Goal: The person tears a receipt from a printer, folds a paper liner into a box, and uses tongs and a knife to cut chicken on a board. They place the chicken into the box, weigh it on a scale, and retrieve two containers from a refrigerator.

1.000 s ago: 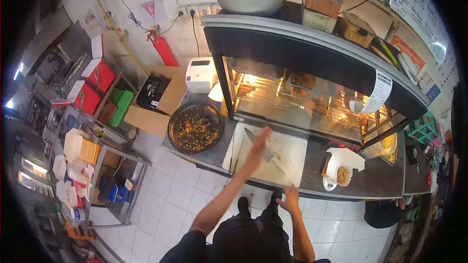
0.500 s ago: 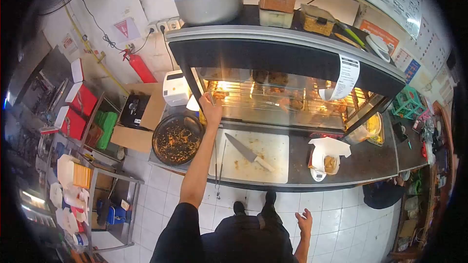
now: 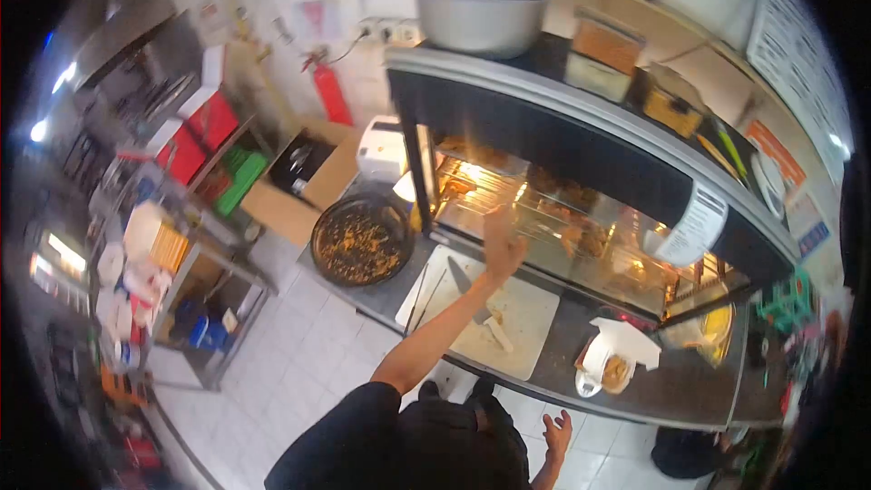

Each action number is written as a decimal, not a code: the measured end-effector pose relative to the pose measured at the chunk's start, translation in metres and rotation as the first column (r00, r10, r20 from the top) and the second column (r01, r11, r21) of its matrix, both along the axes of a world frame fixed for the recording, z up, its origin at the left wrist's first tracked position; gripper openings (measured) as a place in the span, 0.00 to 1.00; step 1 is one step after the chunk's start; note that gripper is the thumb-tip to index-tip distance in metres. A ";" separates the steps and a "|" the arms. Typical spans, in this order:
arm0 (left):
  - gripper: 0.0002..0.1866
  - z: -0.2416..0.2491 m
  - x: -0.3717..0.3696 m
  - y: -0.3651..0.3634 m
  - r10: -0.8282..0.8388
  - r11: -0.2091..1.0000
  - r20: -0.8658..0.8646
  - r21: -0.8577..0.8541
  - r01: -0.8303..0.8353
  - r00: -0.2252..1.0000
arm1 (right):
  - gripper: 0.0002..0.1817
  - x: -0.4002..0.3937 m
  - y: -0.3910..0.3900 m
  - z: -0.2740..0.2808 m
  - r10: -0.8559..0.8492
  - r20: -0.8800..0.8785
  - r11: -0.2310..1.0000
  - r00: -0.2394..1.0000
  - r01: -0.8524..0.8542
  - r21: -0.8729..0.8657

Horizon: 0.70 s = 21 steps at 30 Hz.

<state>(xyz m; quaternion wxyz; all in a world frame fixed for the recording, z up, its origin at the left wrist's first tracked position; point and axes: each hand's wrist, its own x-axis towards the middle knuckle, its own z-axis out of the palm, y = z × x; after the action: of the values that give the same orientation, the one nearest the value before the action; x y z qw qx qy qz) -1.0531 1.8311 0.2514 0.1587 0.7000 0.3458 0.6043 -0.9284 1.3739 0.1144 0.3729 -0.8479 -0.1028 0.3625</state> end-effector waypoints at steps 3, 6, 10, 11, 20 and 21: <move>0.39 0.017 0.024 -0.032 0.011 0.998 0.106 -0.069 -0.004 0.994 | 0.41 0.032 0.041 -0.007 0.196 0.008 0.976 0.981 -0.196 0.094; 0.42 0.019 0.050 -0.054 -0.015 0.994 0.078 -0.107 0.023 0.997 | 0.37 0.052 0.094 -0.039 0.451 0.256 0.832 0.855 -0.506 0.228; 0.45 0.021 0.077 -0.079 -0.130 0.972 0.126 -0.182 0.152 0.983 | 0.34 0.029 0.198 0.042 0.662 0.328 0.660 0.674 -0.732 0.171; 0.45 0.024 0.079 -0.085 -0.127 0.970 0.127 -0.191 0.150 0.984 | 0.33 0.021 0.217 0.048 0.710 0.266 0.642 0.652 -0.755 0.137; 0.47 0.022 0.063 -0.087 -0.753 0.538 0.106 -0.469 0.701 0.649 | 0.29 -0.120 0.279 0.056 0.791 -0.095 0.590 0.604 -0.715 0.375; 0.47 0.038 0.035 -0.077 -0.758 0.535 0.109 -0.461 0.708 0.643 | 0.27 -0.138 0.284 0.053 0.788 -0.240 0.606 0.567 -0.644 0.467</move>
<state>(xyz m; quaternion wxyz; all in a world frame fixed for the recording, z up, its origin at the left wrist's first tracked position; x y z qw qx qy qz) -1.0182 1.7537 0.2895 0.5412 0.7506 0.1617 0.3429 -1.0667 1.6575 0.1674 0.3379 -0.5548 -0.4180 0.6351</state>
